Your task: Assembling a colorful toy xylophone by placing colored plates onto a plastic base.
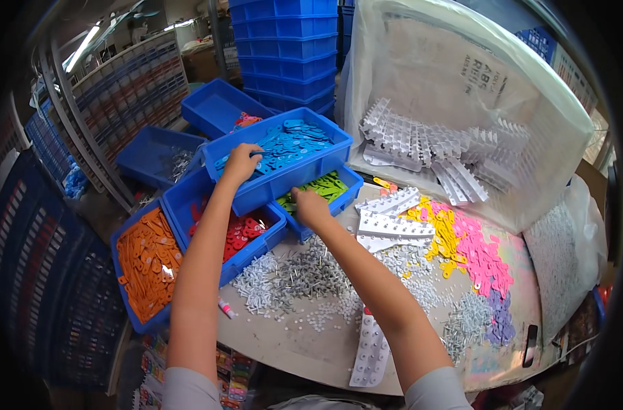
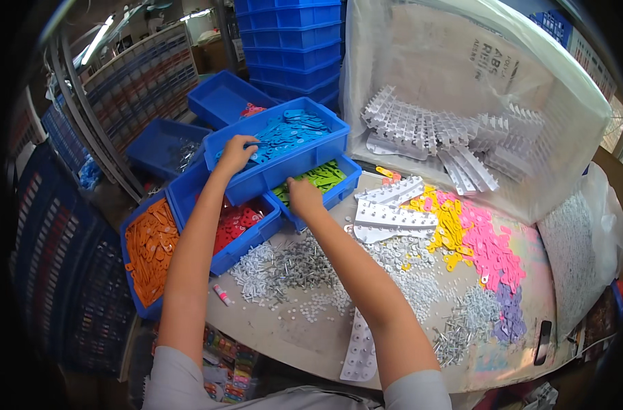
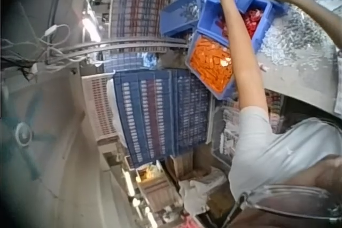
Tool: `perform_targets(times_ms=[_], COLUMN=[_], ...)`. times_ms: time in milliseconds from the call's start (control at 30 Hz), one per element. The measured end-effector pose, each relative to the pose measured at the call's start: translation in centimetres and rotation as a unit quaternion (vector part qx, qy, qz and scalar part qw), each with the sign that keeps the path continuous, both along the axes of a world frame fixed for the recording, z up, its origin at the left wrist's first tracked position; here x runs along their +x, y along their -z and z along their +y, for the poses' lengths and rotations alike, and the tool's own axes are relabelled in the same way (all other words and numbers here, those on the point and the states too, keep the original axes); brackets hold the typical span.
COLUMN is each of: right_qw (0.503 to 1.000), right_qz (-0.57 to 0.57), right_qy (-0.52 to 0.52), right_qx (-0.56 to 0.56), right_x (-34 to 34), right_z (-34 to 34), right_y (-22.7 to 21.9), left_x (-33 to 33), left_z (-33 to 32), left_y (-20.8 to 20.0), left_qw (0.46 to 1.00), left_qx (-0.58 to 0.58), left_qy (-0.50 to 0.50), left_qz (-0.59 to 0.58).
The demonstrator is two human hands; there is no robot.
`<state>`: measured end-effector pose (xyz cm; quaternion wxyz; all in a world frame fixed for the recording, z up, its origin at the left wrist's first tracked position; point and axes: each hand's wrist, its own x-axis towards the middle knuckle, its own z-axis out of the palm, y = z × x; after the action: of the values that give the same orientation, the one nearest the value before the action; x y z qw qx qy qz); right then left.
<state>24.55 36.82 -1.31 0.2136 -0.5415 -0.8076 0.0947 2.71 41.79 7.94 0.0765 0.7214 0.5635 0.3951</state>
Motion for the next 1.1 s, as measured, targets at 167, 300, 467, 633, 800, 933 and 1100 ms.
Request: perform_targets(times_ms=[167, 300, 467, 633, 800, 933, 1100], right_qw=[1.0, 0.99, 0.962, 0.704, 0.721, 0.742, 0.751], right_qz=[-0.017, -0.103, 0.269, 0.615, 0.624, 0.619, 0.614], right_qy=[-0.003, -0.021, -0.02, -0.101, -0.067, 0.013, 0.052], right_qx=[0.011, 0.095, -0.052, -0.34, -0.295, -0.259, -0.237], right_x=[0.4, 2.7, 8.4, 11.9, 14.3, 17.0, 19.3], right_z=[-0.3, -2.4, -5.6, -13.8, -23.2, -29.0, -34.1], right_y=[-0.2, -1.8, -5.5, -10.6, -10.8, -8.7, -5.8], left_x=[-1.0, -1.7, 0.5, -1.8, -1.6, 3.1, 11.4], left_z=[2.3, 3.1, 1.9, 2.6, 0.6, -5.1, -20.8], left_y=[1.7, 1.7, -0.1, 0.8, -1.0, -2.3, -2.0], left_qw=[0.998, 0.993, 0.994, 0.996, 0.991, 0.967, 0.874], left_qx=[0.034, -0.089, -0.06, 0.063, 0.095, 0.013, -0.142], left_qy=[0.017, 0.041, 0.07, 0.058, 0.041, 0.126, 0.239], left_qz=[0.044, -0.069, -0.064, -0.001, -0.082, -0.222, -0.398])
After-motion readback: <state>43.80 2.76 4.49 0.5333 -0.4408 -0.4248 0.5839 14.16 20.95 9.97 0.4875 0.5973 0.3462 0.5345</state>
